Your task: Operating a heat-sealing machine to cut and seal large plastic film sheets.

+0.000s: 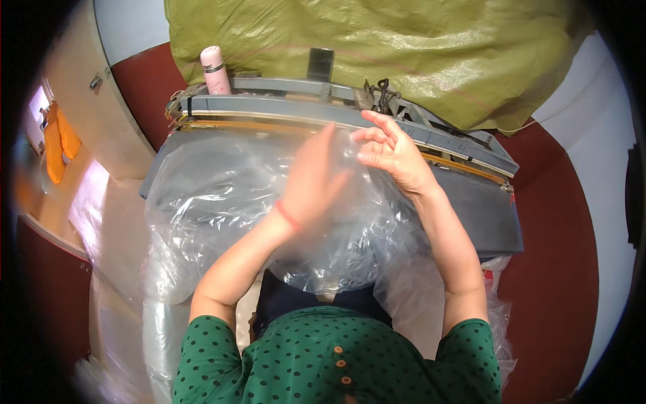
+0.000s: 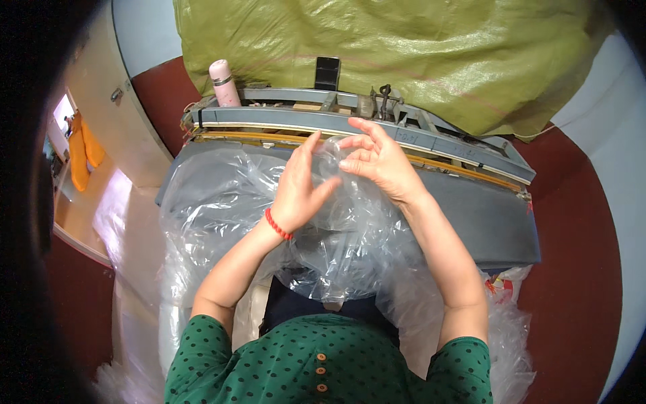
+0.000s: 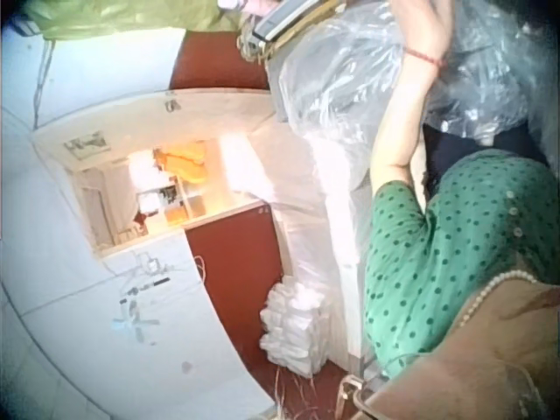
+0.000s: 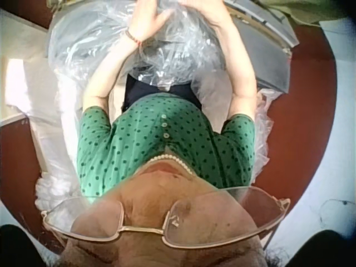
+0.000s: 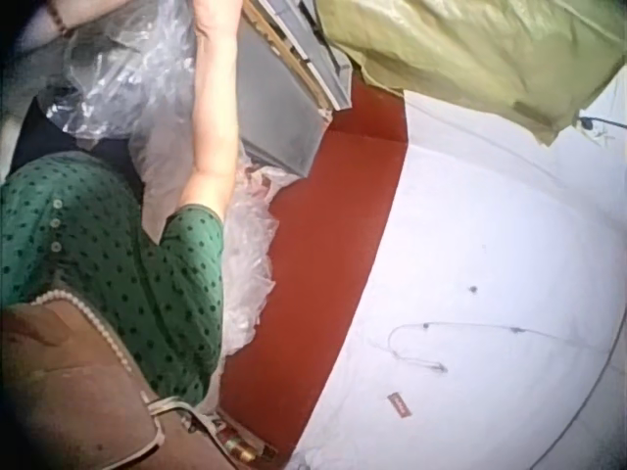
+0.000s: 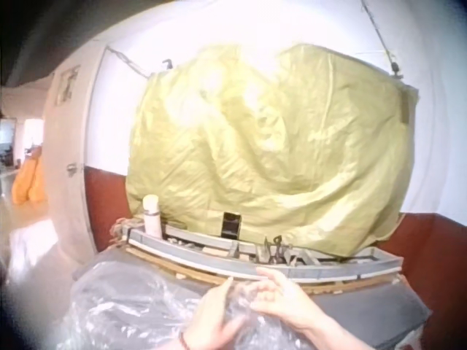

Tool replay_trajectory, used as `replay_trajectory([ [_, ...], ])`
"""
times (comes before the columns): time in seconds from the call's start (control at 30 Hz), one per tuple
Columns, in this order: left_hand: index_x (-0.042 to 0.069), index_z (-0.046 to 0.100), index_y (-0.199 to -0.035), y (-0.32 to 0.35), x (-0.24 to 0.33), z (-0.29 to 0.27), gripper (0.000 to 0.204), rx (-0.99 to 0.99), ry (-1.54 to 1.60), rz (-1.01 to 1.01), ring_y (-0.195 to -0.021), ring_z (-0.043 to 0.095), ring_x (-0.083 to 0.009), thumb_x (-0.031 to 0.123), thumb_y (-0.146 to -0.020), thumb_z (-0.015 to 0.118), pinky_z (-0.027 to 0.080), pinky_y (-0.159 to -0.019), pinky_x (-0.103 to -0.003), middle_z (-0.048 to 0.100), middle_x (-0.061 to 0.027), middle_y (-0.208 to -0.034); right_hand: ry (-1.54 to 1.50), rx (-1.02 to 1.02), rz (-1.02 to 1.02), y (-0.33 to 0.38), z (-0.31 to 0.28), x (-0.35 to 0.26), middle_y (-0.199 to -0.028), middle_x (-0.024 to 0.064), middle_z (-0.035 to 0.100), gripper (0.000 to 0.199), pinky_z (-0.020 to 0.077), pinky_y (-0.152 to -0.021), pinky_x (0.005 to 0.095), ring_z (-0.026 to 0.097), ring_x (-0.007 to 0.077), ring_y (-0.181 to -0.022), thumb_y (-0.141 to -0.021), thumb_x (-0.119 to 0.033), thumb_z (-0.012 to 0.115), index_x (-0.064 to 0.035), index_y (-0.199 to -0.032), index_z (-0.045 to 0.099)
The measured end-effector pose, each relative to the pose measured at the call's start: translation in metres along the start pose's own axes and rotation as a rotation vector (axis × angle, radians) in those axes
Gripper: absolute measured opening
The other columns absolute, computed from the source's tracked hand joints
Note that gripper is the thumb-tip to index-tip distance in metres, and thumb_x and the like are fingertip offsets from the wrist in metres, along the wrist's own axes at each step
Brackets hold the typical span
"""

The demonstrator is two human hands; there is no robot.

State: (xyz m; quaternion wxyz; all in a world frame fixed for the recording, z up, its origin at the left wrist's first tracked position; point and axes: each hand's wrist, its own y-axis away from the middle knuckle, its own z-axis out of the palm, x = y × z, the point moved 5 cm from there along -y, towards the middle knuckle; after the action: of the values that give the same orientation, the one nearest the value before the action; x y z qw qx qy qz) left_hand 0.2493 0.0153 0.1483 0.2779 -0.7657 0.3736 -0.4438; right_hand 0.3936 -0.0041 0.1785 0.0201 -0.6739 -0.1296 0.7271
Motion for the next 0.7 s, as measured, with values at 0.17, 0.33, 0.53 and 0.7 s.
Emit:
replay_trajectory([
  [0.17, 0.001, 0.054, -0.091, -0.017, -0.044, 0.013, 0.012, 0.087, 0.47, -0.318, -0.068, 0.048, -0.0043, 0.001, -0.079, 0.051, 0.04, -0.061, -0.019, 0.056, 0.0018, -0.078, 0.281, 0.11, -0.056, 0.01, -0.008, -0.005, -0.098, 0.0068, 0.052, 0.066, 0.042, -0.066, 0.0163, 0.05, 0.0039, -0.072, -0.066, 0.0, 0.067, -0.0035, -0.122, 0.034],
  [0.33, 0.003, 0.056, -0.089, -0.025, -0.048, 0.008, 0.009, 0.021, 0.599, -0.39, -0.065, 0.046, -0.0026, 0.006, -0.08, 0.054, 0.038, -0.059, -0.017, 0.054, 0.0036, -0.075, 0.699, 0.133, -0.245, 0.01, 0.002, -0.003, -0.093, 0.0014, 0.054, 0.039, 0.0414, -0.061, 0.0196, 0.051, 0.0049, -0.069, -0.064, -0.002, 0.067, -0.0046, -0.1, 0.052],
  [0.53, 0.003, 0.056, -0.088, -0.026, -0.042, -0.005, 0.011, -0.039, 0.578, -0.36, -0.065, 0.046, -0.0024, 0.01, -0.08, 0.059, 0.037, -0.058, -0.017, 0.055, 0.003, -0.074, 0.868, 0.287, -0.699, -0.005, 0.012, -0.018, -0.083, 0.0058, 0.059, 0.027, 0.0441, -0.068, 0.0262, 0.055, 0.0147, -0.072, -0.066, -0.012, 0.07, 0.0004, -0.086, 0.057],
  [0.7, 0.002, 0.056, -0.089, -0.029, -0.034, -0.013, 0.011, -0.078, 0.578, -0.295, -0.07, 0.049, -0.0037, 0.007, -0.08, 0.058, 0.04, -0.062, -0.017, 0.056, 0.0015, -0.078, 0.492, 0.078, -0.324, -0.022, 0.014, -0.008, -0.078, 0.0033, 0.059, 0.018, 0.043, -0.067, 0.0244, 0.054, 0.0105, -0.072, -0.074, -0.013, 0.064, 0.0014, -0.083, 0.058],
])
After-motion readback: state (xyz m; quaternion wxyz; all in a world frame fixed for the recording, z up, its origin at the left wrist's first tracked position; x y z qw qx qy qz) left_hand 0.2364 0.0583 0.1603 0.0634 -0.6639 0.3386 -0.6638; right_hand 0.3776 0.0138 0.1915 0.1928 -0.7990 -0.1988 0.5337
